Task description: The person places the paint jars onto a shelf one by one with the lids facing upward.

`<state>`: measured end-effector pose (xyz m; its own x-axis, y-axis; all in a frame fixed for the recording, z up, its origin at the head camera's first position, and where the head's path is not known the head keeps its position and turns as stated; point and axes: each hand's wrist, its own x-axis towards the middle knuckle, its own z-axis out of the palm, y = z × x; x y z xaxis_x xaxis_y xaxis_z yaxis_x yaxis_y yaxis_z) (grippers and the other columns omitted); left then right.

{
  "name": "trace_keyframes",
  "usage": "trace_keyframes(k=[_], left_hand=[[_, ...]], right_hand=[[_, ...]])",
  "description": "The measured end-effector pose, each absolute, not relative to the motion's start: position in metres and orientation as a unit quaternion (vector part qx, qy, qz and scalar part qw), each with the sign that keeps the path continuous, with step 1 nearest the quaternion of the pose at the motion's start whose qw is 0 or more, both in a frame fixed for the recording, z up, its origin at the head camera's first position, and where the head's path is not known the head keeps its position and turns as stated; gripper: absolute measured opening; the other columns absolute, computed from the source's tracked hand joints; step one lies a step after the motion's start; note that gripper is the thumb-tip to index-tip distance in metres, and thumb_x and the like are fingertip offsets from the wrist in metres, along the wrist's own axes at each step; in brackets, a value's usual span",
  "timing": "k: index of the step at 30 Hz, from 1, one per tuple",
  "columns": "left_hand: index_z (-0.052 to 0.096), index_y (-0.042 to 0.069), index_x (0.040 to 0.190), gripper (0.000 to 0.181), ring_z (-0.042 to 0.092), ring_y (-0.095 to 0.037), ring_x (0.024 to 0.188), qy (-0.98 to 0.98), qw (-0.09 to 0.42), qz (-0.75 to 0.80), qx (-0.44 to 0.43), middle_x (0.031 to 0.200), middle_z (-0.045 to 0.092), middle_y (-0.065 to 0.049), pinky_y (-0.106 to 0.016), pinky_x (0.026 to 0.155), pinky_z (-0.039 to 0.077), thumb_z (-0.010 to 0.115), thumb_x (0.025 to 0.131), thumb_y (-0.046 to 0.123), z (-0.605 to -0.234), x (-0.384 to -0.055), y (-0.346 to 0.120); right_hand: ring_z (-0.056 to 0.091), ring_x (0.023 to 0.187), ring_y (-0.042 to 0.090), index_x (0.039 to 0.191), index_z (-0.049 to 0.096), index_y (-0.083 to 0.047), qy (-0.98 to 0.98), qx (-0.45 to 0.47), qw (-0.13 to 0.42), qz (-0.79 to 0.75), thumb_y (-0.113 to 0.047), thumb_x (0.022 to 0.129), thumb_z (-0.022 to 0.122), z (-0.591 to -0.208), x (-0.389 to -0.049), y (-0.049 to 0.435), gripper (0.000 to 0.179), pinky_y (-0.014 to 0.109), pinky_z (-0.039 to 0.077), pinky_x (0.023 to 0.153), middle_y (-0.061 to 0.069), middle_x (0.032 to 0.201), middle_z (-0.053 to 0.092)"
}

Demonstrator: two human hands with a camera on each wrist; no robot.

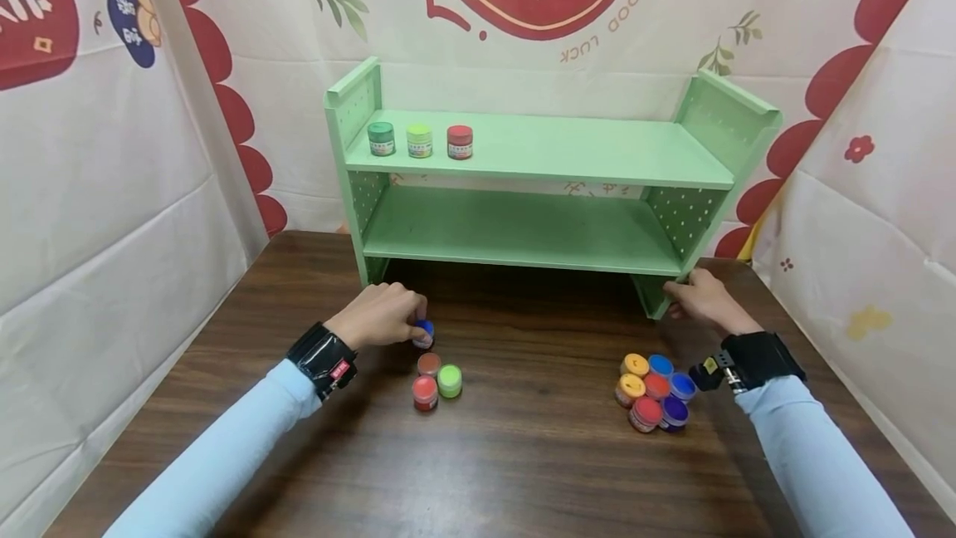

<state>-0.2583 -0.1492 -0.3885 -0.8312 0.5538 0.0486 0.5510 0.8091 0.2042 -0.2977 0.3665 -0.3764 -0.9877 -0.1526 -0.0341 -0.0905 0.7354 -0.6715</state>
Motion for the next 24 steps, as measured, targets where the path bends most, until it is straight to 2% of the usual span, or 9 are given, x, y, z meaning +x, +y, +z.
trace_keyframes(k=[4,7,11,16,19,24], left_hand=[[0.067,0.018,0.079,0.031,0.049,-0.009,0.059,0.955,-0.008,0.091,0.283,0.065,0.056,0.008,-0.026,0.051,0.037,0.082,0.087,0.044,-0.389,-0.266,-0.14],[0.065,0.018,0.076,0.033,0.047,-0.01,0.058,0.957,-0.021,0.077,0.28,0.064,0.053,0.007,-0.026,0.05,0.035,0.081,0.087,0.045,-0.389,-0.269,-0.136],[0.07,0.014,0.089,0.036,0.046,-0.01,0.058,0.957,-0.049,0.067,0.28,0.067,0.055,0.006,-0.025,0.049,0.034,0.08,0.087,0.049,-0.392,-0.27,-0.134],[0.072,0.015,0.113,0.045,0.058,-0.011,0.065,0.948,-0.081,0.068,0.301,0.088,0.07,0.002,-0.026,0.053,0.044,0.084,0.084,0.047,-0.397,-0.267,-0.136],[0.072,0.017,0.115,0.041,0.067,-0.014,0.074,0.941,-0.094,0.063,0.319,0.098,0.073,0.0,-0.03,0.059,0.053,0.086,0.083,0.04,-0.4,-0.266,-0.137],[0.073,0.018,0.109,0.031,0.073,-0.017,0.081,0.935,-0.107,0.053,0.333,0.1,0.075,-0.001,-0.034,0.066,0.059,0.085,0.085,0.033,-0.405,-0.266,-0.135]], right_hand=[[0.069,0.07,0.012,0.132,0.045,0.019,0.929,-0.065,0.044,-0.362,-0.018,0.108,0.042,-0.378,-0.296,0.366,0.044,0.033,0.06,0.067,0.025,0.096,0.069],[0.068,0.069,0.012,0.134,0.043,0.018,0.93,-0.064,0.042,-0.359,-0.018,0.108,0.041,-0.378,-0.296,0.365,0.045,0.033,0.06,0.066,0.026,0.096,0.068],[0.068,0.069,0.013,0.13,0.045,0.017,0.932,-0.062,0.039,-0.355,-0.019,0.108,0.041,-0.376,-0.296,0.364,0.043,0.034,0.06,0.066,0.023,0.092,0.068],[0.069,0.069,0.013,0.125,0.049,0.017,0.932,-0.059,0.04,-0.356,-0.019,0.107,0.043,-0.375,-0.296,0.363,0.041,0.034,0.06,0.067,0.019,0.088,0.071],[0.069,0.069,0.012,0.123,0.05,0.017,0.931,-0.057,0.04,-0.357,-0.019,0.107,0.043,-0.375,-0.297,0.364,0.04,0.033,0.06,0.067,0.02,0.088,0.071],[0.068,0.069,0.01,0.124,0.049,0.017,0.931,-0.056,0.042,-0.358,-0.019,0.108,0.042,-0.376,-0.296,0.365,0.04,0.033,0.06,0.067,0.02,0.089,0.07]])
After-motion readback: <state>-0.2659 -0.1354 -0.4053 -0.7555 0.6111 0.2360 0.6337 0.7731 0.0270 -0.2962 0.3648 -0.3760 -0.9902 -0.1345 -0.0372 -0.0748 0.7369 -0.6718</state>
